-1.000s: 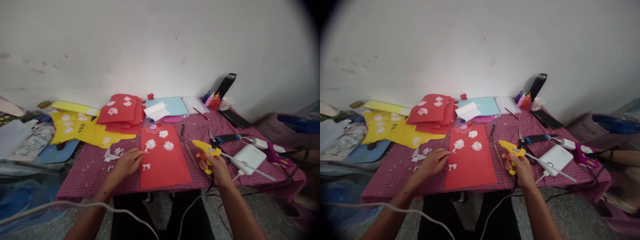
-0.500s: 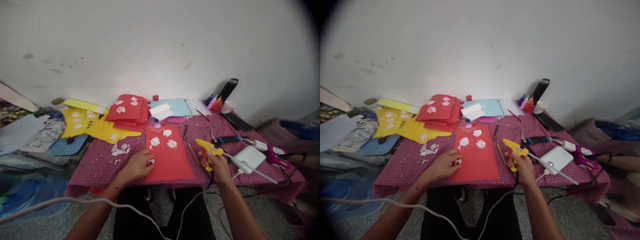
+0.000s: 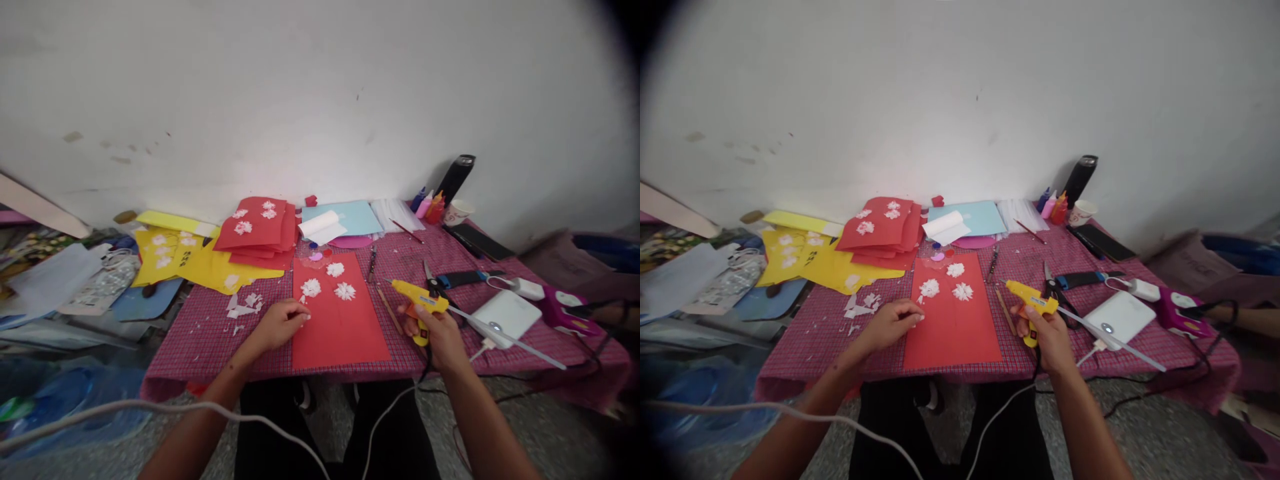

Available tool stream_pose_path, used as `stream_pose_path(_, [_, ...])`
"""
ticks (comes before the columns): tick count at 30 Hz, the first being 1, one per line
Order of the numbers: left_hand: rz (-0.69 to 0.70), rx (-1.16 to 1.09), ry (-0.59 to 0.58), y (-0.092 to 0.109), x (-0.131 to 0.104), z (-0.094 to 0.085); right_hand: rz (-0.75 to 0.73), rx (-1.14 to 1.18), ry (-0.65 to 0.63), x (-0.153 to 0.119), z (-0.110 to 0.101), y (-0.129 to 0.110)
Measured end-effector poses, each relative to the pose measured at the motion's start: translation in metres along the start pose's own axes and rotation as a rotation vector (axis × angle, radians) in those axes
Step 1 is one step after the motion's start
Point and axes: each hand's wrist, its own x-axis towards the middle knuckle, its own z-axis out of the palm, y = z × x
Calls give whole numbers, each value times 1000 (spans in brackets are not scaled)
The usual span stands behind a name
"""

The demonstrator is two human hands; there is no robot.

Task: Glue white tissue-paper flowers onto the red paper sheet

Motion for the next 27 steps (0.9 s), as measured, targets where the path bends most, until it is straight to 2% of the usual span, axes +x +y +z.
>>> stream_pose_path(3, [-168, -243, 30, -2, 5, 0, 13, -3, -4, 0, 1, -1])
stream_pose_path(6, [-255, -413, 52, -3, 10, 0, 5, -5, 5, 0, 1, -2])
stream_pose_path(10, [-295, -551, 24, -4, 12, 2, 14, -16, -14, 2, -2, 1])
stream_pose_path(18, [-383, -675, 15, -7, 12, 8, 25, -25, -21, 2, -3, 1])
stream_pose_path(27, [-335, -709, -7, -10, 14, 12, 10, -43, -46, 3, -4, 3])
